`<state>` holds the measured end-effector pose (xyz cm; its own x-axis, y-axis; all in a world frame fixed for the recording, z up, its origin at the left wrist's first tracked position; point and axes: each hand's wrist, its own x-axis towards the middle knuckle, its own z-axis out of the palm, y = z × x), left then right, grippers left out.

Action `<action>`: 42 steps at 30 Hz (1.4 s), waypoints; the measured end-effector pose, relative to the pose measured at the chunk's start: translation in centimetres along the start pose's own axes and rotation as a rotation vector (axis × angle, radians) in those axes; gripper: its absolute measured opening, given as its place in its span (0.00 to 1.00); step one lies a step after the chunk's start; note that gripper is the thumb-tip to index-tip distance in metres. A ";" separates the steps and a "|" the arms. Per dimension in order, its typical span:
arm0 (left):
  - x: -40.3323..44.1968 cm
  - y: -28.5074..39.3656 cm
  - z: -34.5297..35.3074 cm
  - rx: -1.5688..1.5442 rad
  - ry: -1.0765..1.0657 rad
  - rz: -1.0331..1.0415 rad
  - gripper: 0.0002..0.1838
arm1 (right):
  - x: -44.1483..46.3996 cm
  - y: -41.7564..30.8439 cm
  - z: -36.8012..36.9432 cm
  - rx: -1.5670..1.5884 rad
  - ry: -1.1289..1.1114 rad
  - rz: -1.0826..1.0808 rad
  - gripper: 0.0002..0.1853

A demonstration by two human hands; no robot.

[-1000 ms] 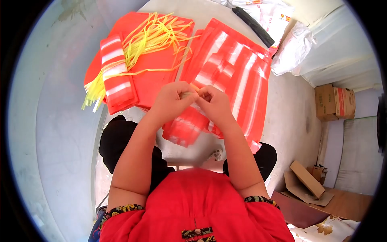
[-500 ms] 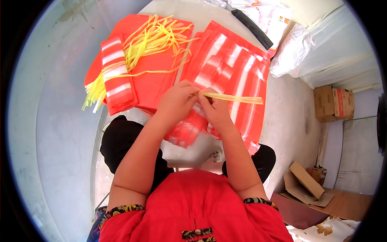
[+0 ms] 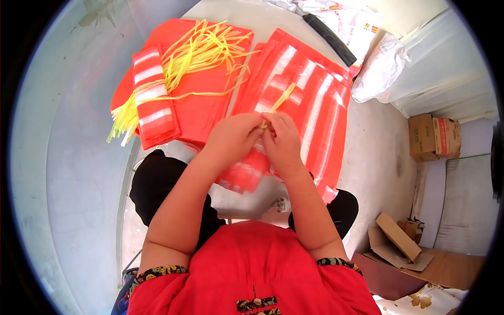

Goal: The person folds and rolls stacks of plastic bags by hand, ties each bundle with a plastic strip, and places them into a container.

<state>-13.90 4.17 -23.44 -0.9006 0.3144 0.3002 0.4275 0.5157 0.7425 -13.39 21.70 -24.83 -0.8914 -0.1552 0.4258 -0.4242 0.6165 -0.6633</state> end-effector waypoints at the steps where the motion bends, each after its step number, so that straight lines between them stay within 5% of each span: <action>1: -0.1 0.1 -0.3 -0.077 -0.032 -0.056 0.08 | 0.0 0.2 0.1 -0.012 0.006 -0.020 0.15; 9: -0.5 -1.3 0.4 -0.581 -0.008 -0.357 0.07 | -0.5 0.0 0.1 0.179 -0.011 0.083 0.10; 13: -0.2 -1.5 0.5 -0.536 -0.001 -0.380 0.06 | -0.6 -1.6 -0.2 0.486 -0.040 0.449 0.12; 16: 0.1 -1.5 0.8 -0.476 0.021 -0.388 0.07 | -0.4 -0.3 -0.8 0.751 -0.149 0.528 0.14; 22: 0.4 -1.9 1.3 -0.469 0.030 -0.391 0.08 | -0.6 0.1 -1.3 0.349 -0.177 0.256 0.09; 27: 0.6 -1.5 1.1 -0.394 0.053 -0.352 0.09 | -0.5 -0.6 -2.0 0.312 -0.139 0.199 0.06; 34: 0.9 -2.2 1.5 0.027 0.181 -0.307 0.07 | -2.7 2.1 -2.7 0.158 -0.192 0.126 0.09; 37: 1.0 -1.5 1.3 0.050 0.199 -0.337 0.07 | -3.5 2.4 -2.4 -0.047 -0.015 0.061 0.18; 42: 0.4 -0.8 0.5 -0.069 0.170 -0.246 0.08 | -3.1 2.0 -3.3 0.061 -0.062 0.330 0.35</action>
<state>-14.56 4.26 -24.24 -0.9792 0.0453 0.1978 0.1935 0.5025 0.8427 -10.92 25.96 -25.49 -0.9893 -0.0028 0.1457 -0.1188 0.5942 -0.7955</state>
